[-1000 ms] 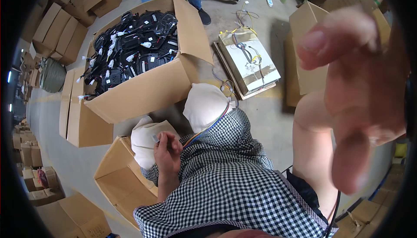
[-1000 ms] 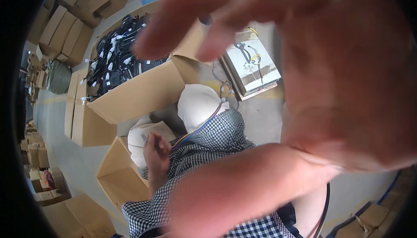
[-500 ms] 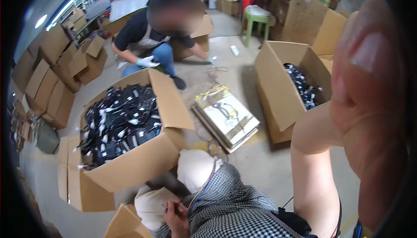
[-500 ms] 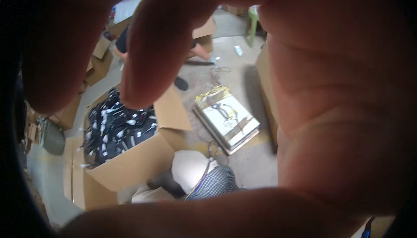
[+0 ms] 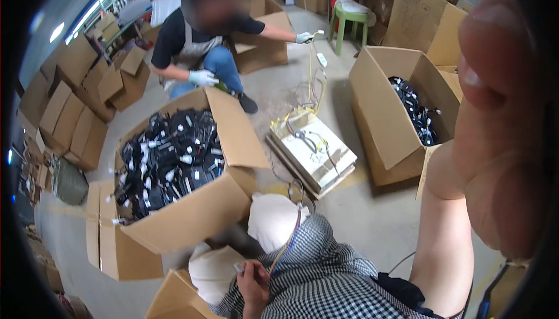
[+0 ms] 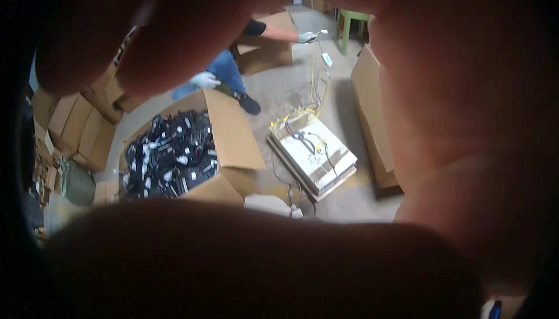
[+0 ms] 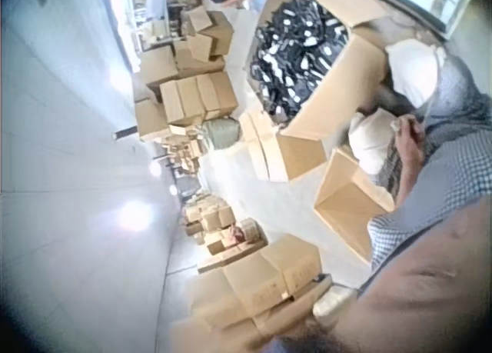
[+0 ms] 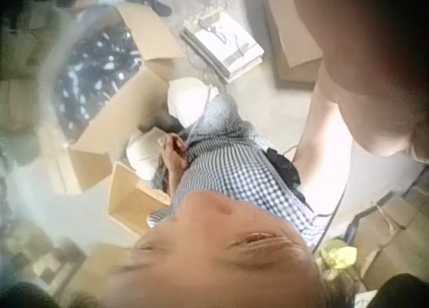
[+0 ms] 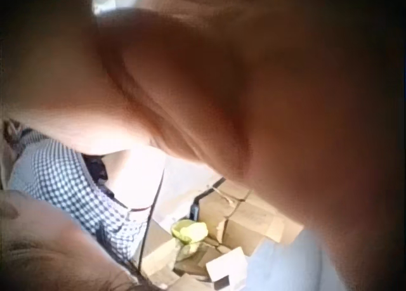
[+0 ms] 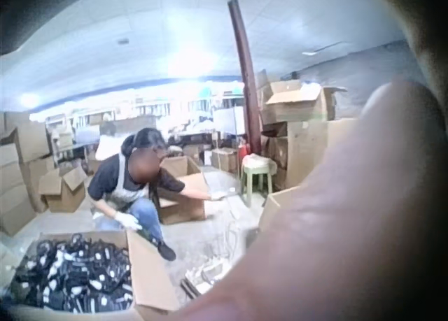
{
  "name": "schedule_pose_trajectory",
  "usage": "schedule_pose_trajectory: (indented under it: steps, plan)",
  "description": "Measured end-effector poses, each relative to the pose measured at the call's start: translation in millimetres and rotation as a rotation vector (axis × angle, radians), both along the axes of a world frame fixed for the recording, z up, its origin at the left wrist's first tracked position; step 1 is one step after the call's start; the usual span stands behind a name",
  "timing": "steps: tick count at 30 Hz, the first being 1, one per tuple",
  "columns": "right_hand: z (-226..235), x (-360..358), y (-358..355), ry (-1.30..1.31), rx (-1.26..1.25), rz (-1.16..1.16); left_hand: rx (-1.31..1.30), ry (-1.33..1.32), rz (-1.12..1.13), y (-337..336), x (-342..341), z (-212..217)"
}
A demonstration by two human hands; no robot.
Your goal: The person connects testing wires to a power unit, pulls a box of digital displays onto their lap, and plugs the connectors of the displays into the test cable one by one by hand.
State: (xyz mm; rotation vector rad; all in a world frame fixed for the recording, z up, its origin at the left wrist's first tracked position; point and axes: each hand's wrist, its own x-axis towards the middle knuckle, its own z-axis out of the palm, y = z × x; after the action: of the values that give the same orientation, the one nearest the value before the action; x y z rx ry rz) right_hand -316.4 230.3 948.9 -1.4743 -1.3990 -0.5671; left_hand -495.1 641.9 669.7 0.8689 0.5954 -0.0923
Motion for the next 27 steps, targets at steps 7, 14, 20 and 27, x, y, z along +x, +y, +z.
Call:
schedule_pose_trajectory:
  steps: [7,14,20,27]
  plan:
    - [1,-18,-15,-0.07,0.116,-0.171,-0.079,-0.045,-0.098,2,-5,-4]
    - [6,0,37,-0.017,0.195,-0.249,-0.028,-0.044,-0.131,-4,4,2]
    - [2,10,101,0.062,0.239,-0.307,-0.057,0.001,-0.039,-5,7,6]
    - [-154,49,114,0.449,-0.225,-0.707,-0.011,-0.007,-0.115,-8,10,-5]
